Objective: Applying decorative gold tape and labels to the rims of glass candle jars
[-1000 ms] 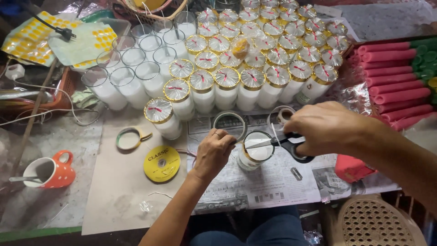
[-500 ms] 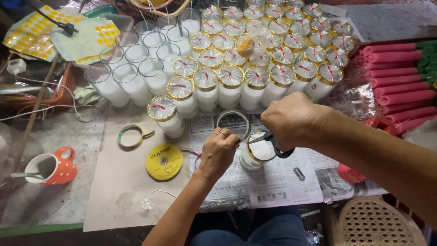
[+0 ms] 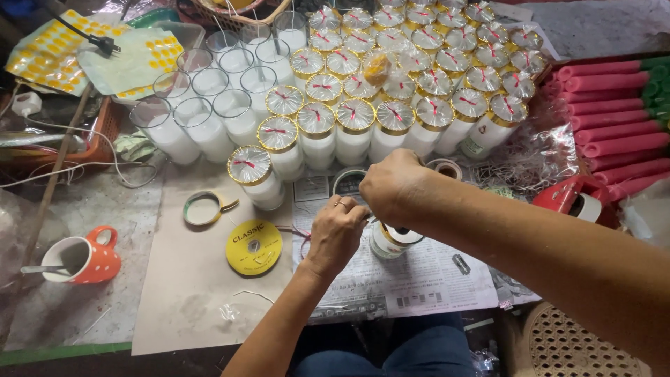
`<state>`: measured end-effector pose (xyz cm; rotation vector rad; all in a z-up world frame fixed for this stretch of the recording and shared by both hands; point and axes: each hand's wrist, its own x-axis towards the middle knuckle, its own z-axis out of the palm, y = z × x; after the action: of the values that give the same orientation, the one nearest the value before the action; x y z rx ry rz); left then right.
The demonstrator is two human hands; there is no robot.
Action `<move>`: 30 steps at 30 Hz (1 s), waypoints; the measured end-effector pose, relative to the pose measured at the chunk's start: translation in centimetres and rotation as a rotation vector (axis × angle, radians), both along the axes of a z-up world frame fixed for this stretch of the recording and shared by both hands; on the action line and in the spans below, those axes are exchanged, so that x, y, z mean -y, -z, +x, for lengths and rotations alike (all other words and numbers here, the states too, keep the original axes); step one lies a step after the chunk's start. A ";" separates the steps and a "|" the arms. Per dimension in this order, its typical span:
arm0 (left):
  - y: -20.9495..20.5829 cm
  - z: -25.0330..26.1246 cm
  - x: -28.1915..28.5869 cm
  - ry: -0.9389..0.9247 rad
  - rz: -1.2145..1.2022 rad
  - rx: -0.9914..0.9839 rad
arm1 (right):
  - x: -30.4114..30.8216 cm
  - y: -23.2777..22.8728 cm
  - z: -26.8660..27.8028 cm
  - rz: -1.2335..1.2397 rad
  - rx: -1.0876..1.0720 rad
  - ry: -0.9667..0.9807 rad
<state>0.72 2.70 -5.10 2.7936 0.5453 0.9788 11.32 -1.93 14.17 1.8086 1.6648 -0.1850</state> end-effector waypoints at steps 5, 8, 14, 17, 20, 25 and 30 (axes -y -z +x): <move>-1.1 -0.3 0.3 -0.007 -0.044 0.011 | 0.8 -0.7 1.6 0.038 -0.038 -0.004; -1.4 -0.2 0.1 -0.013 -0.064 0.024 | 1.4 1.0 3.8 0.087 -0.025 0.004; -1.2 -0.7 -1.6 -0.078 -0.069 -0.008 | 2.4 0.4 7.3 0.185 -0.026 0.086; 2.2 -1.0 -2.5 -0.120 -0.121 -0.048 | 6.4 6.8 15.1 0.550 -0.048 -0.081; 5.4 -0.7 -2.3 -0.105 -0.202 -0.122 | 10.4 10.6 16.3 0.592 -0.158 0.142; -0.9 -1.8 4.4 0.075 -0.471 -0.096 | 15.8 20.7 14.9 0.418 -0.364 0.759; -1.9 -1.2 7.7 0.186 -0.660 0.017 | 16.9 24.6 12.7 0.560 -0.415 0.840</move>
<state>-0.46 -4.95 -3.19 2.1947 0.4834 0.6322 24.03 -18.82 -10.43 2.9969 1.1479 -0.5201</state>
